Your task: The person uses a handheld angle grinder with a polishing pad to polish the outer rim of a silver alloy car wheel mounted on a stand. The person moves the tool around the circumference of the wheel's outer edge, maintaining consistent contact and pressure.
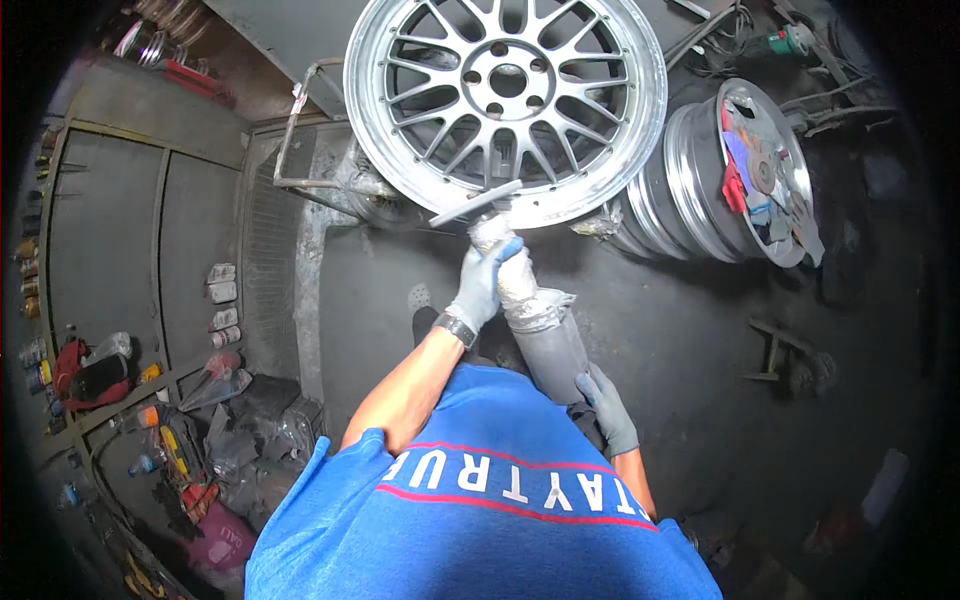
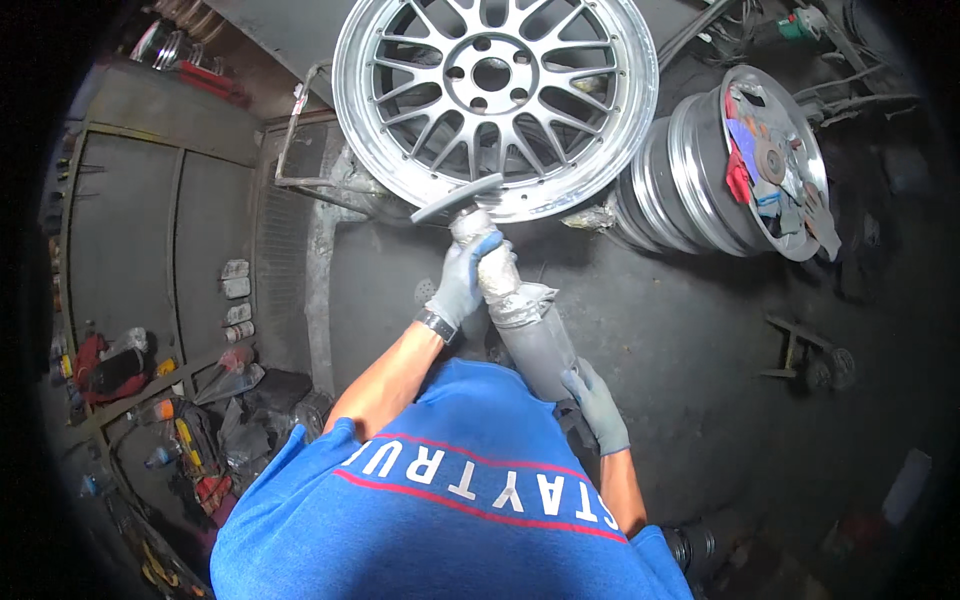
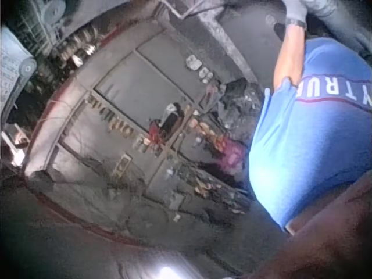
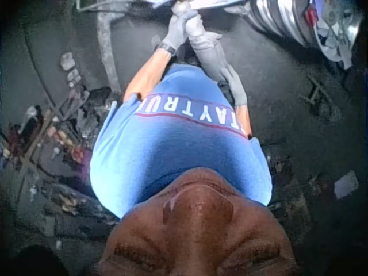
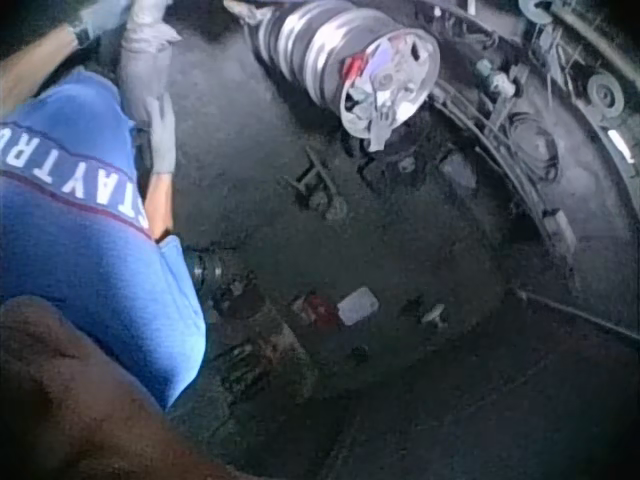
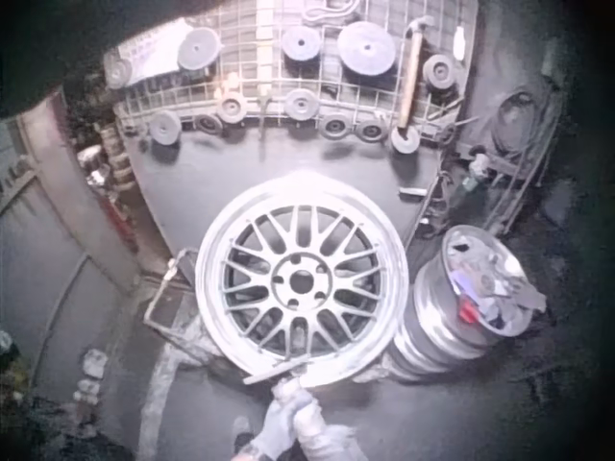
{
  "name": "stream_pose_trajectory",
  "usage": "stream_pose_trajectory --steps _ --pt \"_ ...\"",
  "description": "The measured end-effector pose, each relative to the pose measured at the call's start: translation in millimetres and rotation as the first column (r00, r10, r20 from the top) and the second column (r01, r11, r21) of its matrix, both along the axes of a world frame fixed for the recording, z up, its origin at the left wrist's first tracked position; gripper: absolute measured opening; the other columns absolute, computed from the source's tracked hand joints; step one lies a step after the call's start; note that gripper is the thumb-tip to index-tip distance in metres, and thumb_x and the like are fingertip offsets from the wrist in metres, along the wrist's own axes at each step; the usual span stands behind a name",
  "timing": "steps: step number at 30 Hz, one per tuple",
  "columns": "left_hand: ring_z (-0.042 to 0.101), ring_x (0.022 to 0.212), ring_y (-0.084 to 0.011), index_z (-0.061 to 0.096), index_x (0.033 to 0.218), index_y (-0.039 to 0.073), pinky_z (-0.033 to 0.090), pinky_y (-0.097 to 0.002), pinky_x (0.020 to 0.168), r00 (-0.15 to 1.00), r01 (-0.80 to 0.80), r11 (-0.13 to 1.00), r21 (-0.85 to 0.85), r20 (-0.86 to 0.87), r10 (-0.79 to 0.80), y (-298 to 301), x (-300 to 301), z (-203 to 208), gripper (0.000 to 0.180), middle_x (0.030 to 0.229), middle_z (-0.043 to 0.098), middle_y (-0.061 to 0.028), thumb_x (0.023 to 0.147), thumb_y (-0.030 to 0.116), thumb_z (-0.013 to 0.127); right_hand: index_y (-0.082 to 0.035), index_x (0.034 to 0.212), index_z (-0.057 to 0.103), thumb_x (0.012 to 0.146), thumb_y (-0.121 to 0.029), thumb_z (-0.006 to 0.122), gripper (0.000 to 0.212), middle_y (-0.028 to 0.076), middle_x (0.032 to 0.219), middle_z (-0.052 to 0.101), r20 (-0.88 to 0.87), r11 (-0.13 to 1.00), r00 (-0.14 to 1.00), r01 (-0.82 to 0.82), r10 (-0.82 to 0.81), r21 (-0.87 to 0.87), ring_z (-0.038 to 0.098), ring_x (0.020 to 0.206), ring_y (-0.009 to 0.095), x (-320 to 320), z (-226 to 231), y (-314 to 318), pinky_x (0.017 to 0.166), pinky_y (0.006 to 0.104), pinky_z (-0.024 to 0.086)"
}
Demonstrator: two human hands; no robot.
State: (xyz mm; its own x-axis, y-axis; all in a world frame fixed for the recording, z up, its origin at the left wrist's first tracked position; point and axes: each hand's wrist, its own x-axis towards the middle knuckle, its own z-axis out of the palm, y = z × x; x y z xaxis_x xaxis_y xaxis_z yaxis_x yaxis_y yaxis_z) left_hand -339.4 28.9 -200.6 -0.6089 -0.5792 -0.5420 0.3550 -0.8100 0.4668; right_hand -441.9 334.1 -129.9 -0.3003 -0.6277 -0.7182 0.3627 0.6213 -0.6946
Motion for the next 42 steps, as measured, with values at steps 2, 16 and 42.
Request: stream_pose_trajectory --steps 2,16,42 --pt "0.076 0.081 -0.0245 0.068 0.115 0.007 0.065 -0.0391 0.074 0.998 0.055 0.998 0.005 -0.03 -0.054 12.1 -20.5 -5.3 0.021 0.096 0.075 -0.0109 0.098 0.01 0.08 0.005 0.158 0.053 0.11 -0.042 0.065 0.069 0.017 0.152 0.064 -0.006 0.996 0.996 0.084 -0.084 -0.006 0.059 0.138 0.024 1.6 -3.4 23.3 0.118 0.0367 0.044" --pt "0.074 0.078 -0.02 0.07 0.111 0.011 0.062 -0.0365 0.07 0.973 0.23 0.973 0.006 0.028 -0.23 3.8 -27.1 -15.5 0.025 0.092 0.074 -0.006 0.094 0.013 0.087 0.006 0.156 0.055 0.112 -0.045 0.061 0.068 0.016 0.153 0.063 -0.053 0.947 0.947 0.319 -0.317 0.039 0.056 0.139 0.024 91.3 9.3 27.8 0.119 0.0371 0.041" --pt "0.074 0.084 -0.019 0.069 0.116 0.01 0.062 -0.0366 0.076 0.954 0.299 0.947 -0.121 0.074 -0.291 -17.6 10.5 -37.8 0.023 0.096 0.074 -0.0053 0.098 0.014 0.083 0.001 0.159 0.053 0.11 -0.045 0.064 0.068 0.013 0.149 0.065 0.029 0.938 0.938 0.347 -0.346 -0.014 0.061 0.132 0.021 135.6 -24.9 -1.2 0.109 0.0375 0.05"
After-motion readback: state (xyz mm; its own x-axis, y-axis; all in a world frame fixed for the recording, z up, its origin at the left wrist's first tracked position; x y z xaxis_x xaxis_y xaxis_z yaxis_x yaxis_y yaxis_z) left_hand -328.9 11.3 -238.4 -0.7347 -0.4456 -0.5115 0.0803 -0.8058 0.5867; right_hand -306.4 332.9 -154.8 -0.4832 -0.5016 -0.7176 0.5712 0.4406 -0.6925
